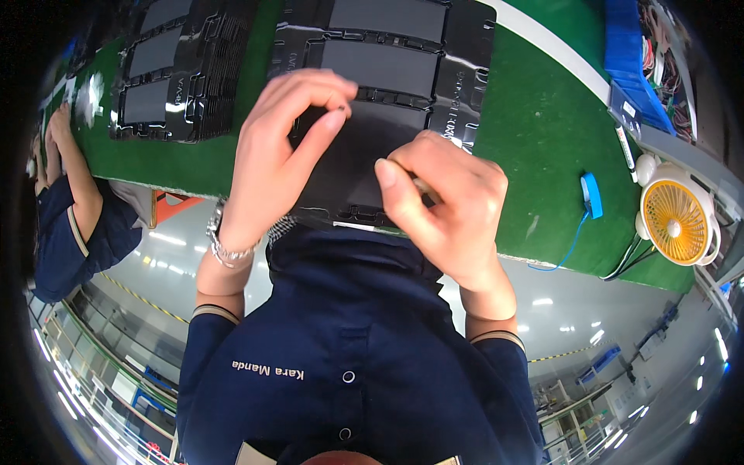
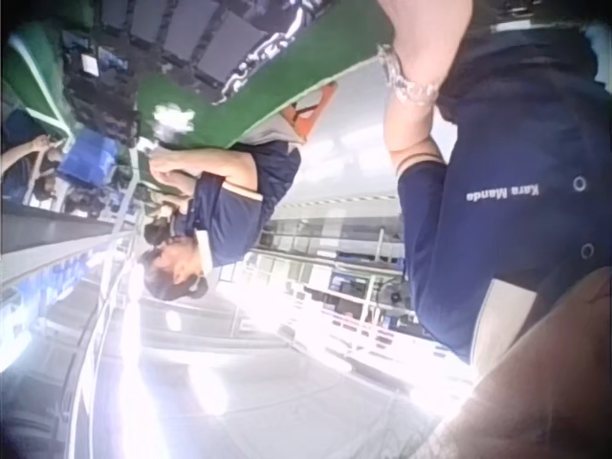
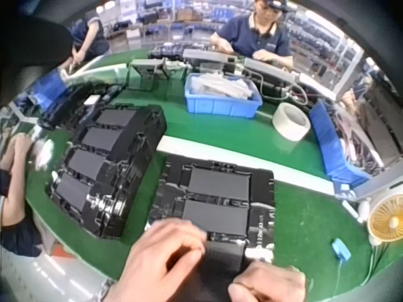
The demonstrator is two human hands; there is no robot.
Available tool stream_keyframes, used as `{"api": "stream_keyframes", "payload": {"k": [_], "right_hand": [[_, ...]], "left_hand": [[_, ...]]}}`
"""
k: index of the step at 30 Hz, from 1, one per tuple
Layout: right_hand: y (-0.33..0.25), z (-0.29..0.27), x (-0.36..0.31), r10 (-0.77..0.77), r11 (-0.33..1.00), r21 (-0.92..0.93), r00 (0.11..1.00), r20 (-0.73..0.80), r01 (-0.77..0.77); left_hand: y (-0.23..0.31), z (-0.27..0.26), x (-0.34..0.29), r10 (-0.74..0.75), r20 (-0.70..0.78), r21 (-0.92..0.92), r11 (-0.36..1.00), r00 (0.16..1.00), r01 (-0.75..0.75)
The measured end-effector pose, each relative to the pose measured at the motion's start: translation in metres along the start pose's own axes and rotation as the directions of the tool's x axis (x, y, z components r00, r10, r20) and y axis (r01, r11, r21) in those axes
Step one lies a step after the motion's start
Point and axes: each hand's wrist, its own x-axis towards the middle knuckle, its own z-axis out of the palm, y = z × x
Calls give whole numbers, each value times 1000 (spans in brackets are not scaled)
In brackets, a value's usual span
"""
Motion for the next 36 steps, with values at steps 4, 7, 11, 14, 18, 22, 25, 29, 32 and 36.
{"api": "stream_keyframes", "payload": {"k": [4,7,11,14,18,22,25,29,32,36], "right_hand": [[4,-7,1,92,996,-2,995,-38,-92],[13,-10,2,85,996,14,990,-114,-84],[26,-18,12,51,998,-29,988,-145,-56],[31,-21,22,5,997,-76,991,-130,-16],[36,-19,37,-40,986,-166,997,-69,28],[59,-7,46,-176,913,-358,980,89,196],[53,-3,45,-139,935,-326,990,20,138],[31,-8,36,1,997,-74,996,-94,-8],[9,-11,26,138,985,102,990,9,-138],[3,2,17,42,966,248,992,121,-71]], "left_hand": [[-14,11,24,122,68,372,918,990,-139],[-13,15,30,129,114,447,879,985,-166],[-16,18,31,137,99,415,894,986,-166],[-14,16,32,163,66,370,912,984,-175],[-11,9,28,206,37,252,945,978,-208],[-6,4,18,179,12,188,966,984,-178],[-3,1,6,123,-96,119,987,988,-111],[8,-2,-24,-282,-79,-375,897,956,233],[19,1,-36,-355,104,-720,618,929,316],[26,5,-37,-245,178,-913,320,953,253]]}}
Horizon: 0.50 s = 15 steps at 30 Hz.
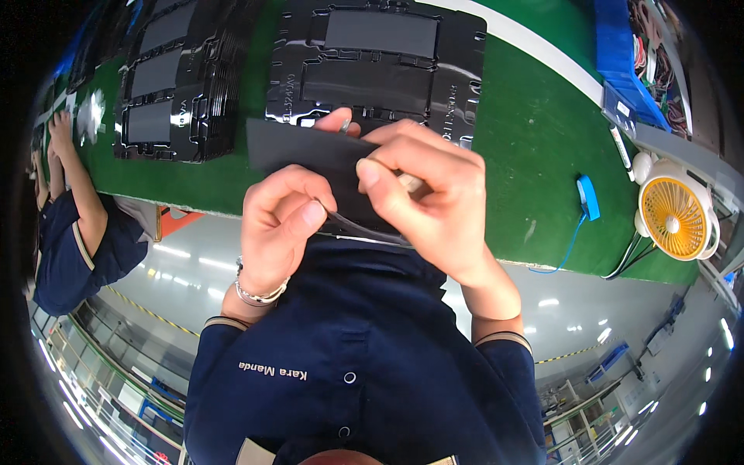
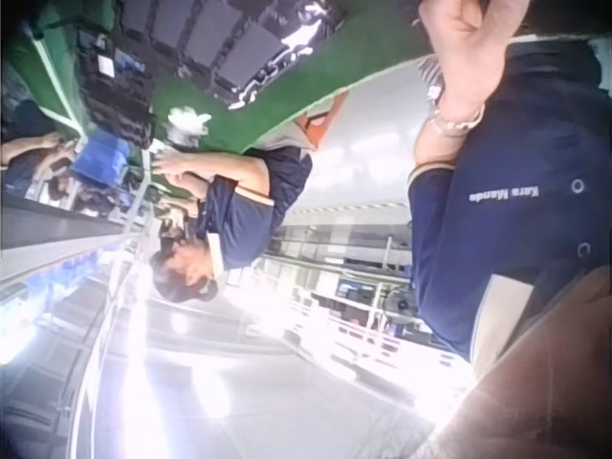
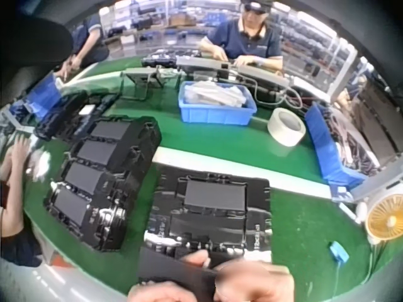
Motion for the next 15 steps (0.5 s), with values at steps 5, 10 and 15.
{"api": "stream_keyframes", "payload": {"k": [5,10,15], "right_hand": [[-1,3,-3,-12,999,42,1000,16,12],[-3,4,-3,-66,998,-32,983,-172,61],[-9,11,-5,147,987,76,984,-98,-140]], "left_hand": [[3,6,-8,-1,-67,-75,997,998,-4],[3,13,-14,-2,-101,61,998,995,8],[5,14,-17,8,-68,143,990,998,1]]}}
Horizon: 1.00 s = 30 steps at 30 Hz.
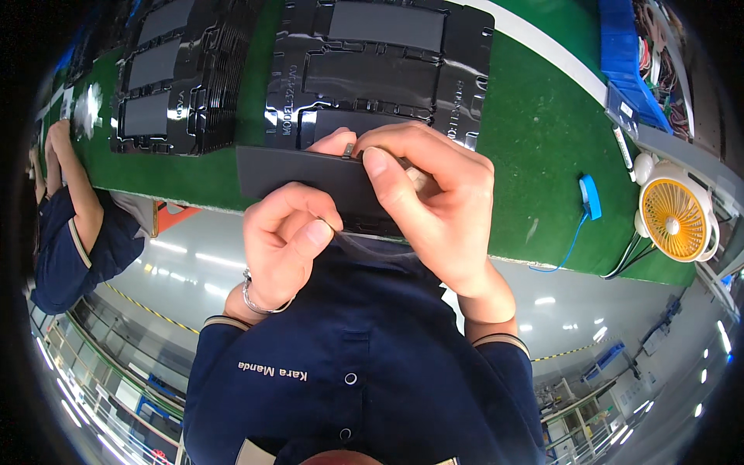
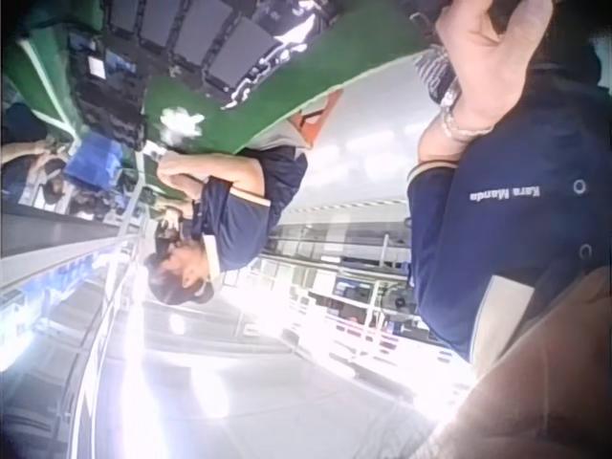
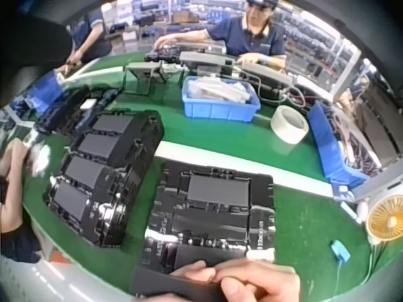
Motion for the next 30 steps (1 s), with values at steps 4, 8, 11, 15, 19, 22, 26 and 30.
{"api": "stream_keyframes", "payload": {"k": [4,8,11,15,19,22,26,30], "right_hand": [[2,1,-1,30,999,26,999,15,-31],[3,-1,-2,45,998,47,999,22,-46],[2,-1,-2,65,997,37,997,30,-66],[2,0,-2,71,996,49,997,32,-73],[3,0,-2,68,997,43,997,30,-69],[4,0,-3,73,996,54,997,28,-75],[3,0,-2,72,997,36,997,27,-73],[2,-1,-2,67,996,53,997,26,-69]], "left_hand": [[1,0,0,6,12,24,1000,1000,-6],[-1,1,1,44,2,47,998,999,-44],[-2,1,1,56,6,62,997,998,-56],[-2,0,1,67,16,86,994,998,-69],[-2,0,1,63,11,78,995,998,-64],[-2,1,1,62,15,74,995,998,-63],[-2,1,1,61,8,60,996,998,-62],[-1,-2,-1,4,70,76,997,998,-9]]}}
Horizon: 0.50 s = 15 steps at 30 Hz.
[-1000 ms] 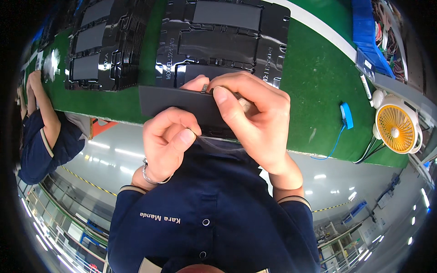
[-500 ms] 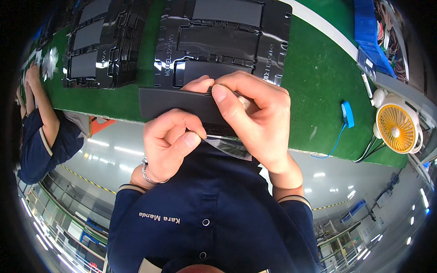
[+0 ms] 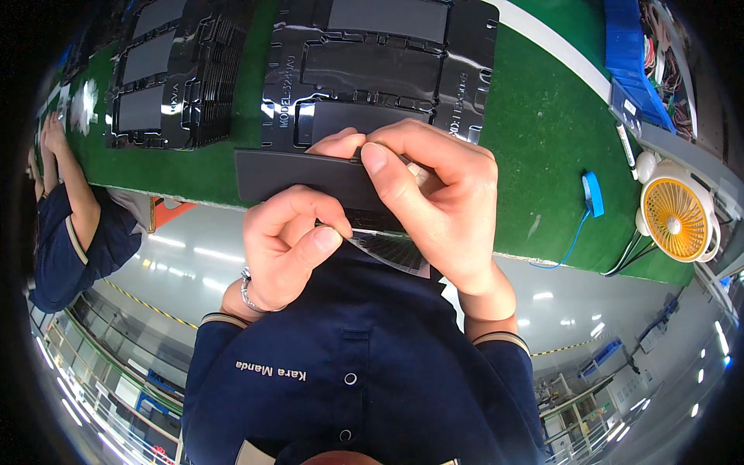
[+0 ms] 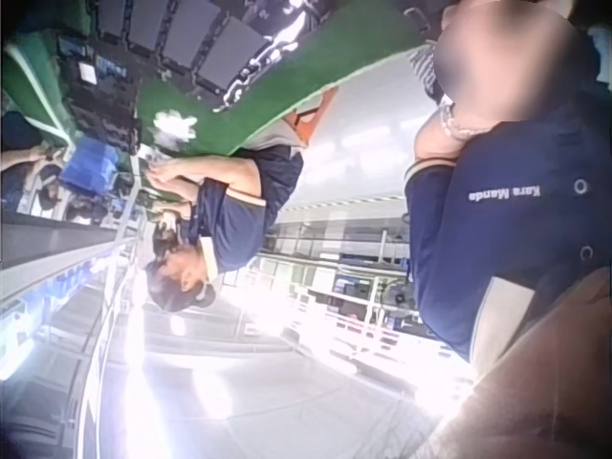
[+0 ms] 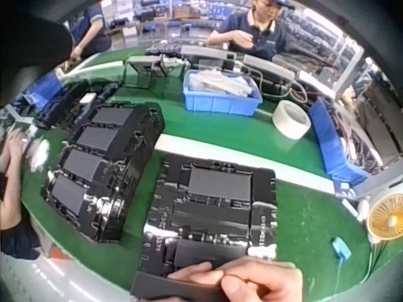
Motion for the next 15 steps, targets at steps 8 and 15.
{"api": "stream_keyframes", "payload": {"k": [8,15], "right_hand": [[-1,1,0,22,999,-41,1000,-7,-22],[6,2,3,-14,967,-253,987,-158,-26]], "left_hand": [[-1,0,-1,-8,-9,13,1000,1000,8],[-5,-5,1,22,-49,39,999,999,-20]]}}
